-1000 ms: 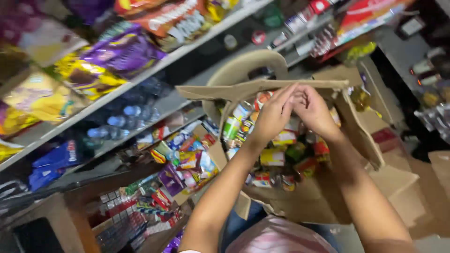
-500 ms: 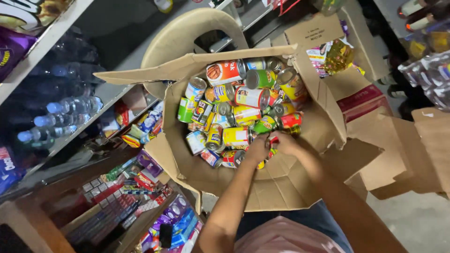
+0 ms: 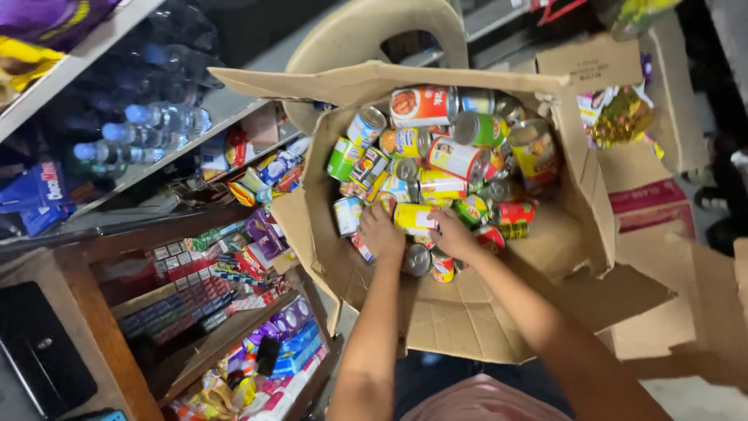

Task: Taking canned goods out of a cardboard box and placing them onto store shelves.

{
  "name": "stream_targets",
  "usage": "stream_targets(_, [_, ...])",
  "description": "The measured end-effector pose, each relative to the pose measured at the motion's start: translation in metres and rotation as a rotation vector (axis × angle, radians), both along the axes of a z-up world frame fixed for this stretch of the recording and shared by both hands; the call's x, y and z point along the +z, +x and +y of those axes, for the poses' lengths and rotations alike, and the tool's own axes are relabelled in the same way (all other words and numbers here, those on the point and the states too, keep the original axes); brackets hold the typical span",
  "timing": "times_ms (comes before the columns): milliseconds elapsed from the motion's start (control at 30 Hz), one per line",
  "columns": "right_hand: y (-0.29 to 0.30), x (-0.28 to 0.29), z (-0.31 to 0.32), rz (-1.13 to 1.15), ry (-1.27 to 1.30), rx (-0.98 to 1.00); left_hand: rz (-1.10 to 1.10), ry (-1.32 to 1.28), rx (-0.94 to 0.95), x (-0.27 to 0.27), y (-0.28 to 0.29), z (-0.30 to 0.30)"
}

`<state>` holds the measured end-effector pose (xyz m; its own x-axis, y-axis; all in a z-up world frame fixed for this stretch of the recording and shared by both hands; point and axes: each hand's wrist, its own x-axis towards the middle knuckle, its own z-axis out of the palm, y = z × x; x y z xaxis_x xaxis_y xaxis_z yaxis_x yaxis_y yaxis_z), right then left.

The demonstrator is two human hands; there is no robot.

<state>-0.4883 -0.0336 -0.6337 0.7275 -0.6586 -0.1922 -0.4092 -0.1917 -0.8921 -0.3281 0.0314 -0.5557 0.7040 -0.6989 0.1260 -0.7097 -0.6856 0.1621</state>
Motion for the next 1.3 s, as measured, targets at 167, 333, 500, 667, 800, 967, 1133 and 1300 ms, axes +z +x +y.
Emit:
stream_targets(167, [-0.005,0.018,-0.004,0.187,0.084,0.077,0.266,0.290,0.164,-0.009,0.008,0.010])
stream_targets(333, [-0.003,0.058,-0.015,0.162,0.014,0.074,0.398,-0.124,0.125,-0.003,0.025,0.005])
stream_targets(500, [0.060,0.177,-0.043,-0.194,-0.309,-0.004,0.543,-0.383,-0.203,0.139,0.061,-0.035])
stream_targets(667, [0.153,0.280,-0.094,-0.348,-0.451,-0.130,0.458,-0.716,-0.226,0.324,0.092,-0.078])
stream_targets(800, [0.231,0.390,-0.124,-0.512,-0.355,-0.180,0.617,-1.132,-0.323,0.385,0.143,-0.095])
stream_targets(967, [0.320,0.557,-0.118,-0.729,-0.615,-0.124,0.454,-1.297,-0.437,0.479,0.233,-0.082])
stream_targets(1133, [0.405,0.667,-0.111,-0.818,-0.855,-0.039,0.139,-1.425,-0.539,0.570,0.318,-0.071])
stream_targets(1300, [0.492,0.724,-0.122,-0.696,-0.776,0.135,-0.016,-1.393,-0.500,0.607,0.384,-0.067])
